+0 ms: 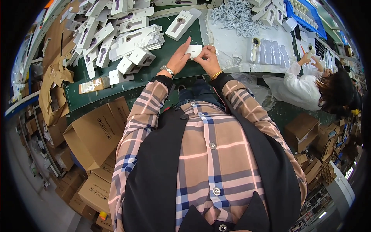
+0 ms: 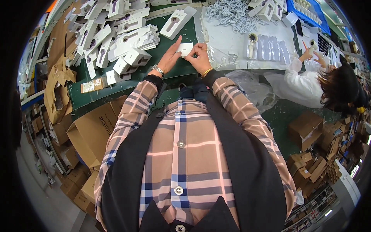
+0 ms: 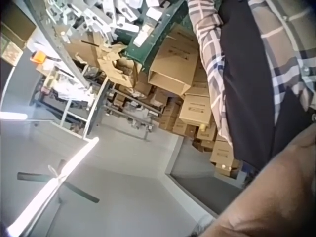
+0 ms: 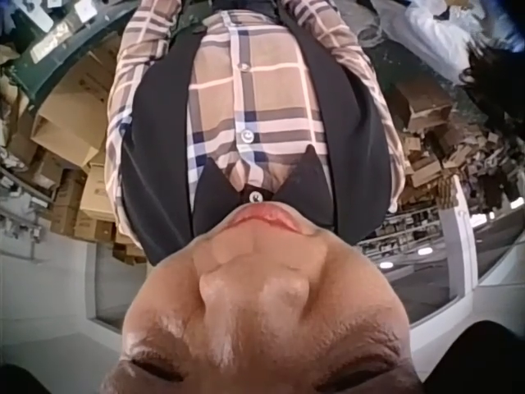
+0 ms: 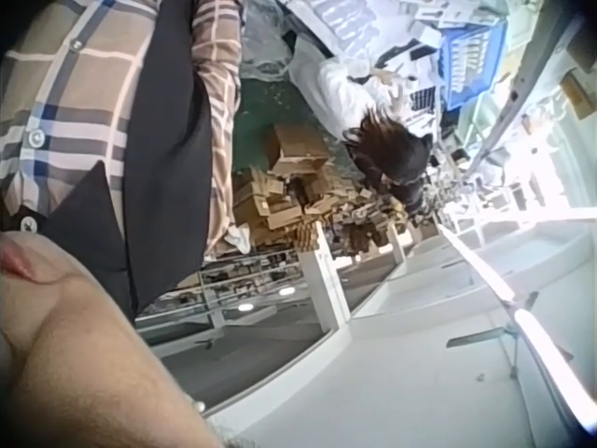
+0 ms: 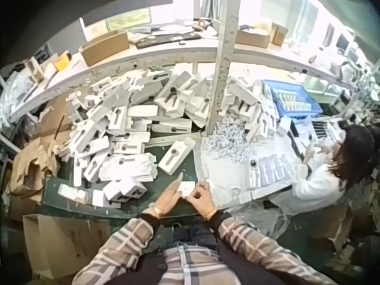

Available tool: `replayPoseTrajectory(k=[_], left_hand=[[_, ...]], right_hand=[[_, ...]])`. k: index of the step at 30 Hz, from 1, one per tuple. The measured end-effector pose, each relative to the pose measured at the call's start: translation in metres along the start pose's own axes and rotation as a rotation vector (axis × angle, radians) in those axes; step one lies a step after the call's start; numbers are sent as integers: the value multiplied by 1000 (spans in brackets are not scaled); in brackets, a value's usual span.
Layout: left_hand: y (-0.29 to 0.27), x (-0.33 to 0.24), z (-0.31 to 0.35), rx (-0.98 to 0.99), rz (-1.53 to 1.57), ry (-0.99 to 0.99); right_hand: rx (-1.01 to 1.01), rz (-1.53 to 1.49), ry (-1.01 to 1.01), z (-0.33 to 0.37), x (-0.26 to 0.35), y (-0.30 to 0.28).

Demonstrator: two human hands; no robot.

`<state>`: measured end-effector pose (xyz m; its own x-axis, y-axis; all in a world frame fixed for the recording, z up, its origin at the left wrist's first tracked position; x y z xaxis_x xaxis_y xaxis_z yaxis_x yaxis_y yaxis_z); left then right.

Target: The person packs a camera into a box, inserts a cable and a manual, and closes the lid. After repeating this process, they place the boxed items into a larger shipping carton and tighten a wrist strap.

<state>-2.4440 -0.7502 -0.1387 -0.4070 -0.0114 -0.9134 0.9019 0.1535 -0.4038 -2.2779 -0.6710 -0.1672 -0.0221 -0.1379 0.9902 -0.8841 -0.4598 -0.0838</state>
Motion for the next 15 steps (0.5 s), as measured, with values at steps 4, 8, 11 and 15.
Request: replayPoseTrajectory(k=[4,8,11,15], left_hand=[[2,3,-4,2,-39,12],[4,2,-3,-3,-38,-1],[2,4,-3,-3,-21,-5],[-1,-3,-3,38,3,-7]], right_hand=[[8,4,34,-4,-1,1],[-21,17,25,-2,0,2],[5,103,10,-2,4,2],[-40,62,67,3,4,4]])
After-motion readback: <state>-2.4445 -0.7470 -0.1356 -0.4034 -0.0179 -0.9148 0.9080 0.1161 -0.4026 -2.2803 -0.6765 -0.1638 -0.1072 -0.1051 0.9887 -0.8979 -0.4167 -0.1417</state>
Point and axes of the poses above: each hand's wrist, its own z-axis away from the middle knuckle, its own y-axis out of the palm, x = y × z, the point moved 3 cm from there along -z, towards the middle knuckle, and after that the axes turned 3 degrees about -x, right-handed, at the moved point
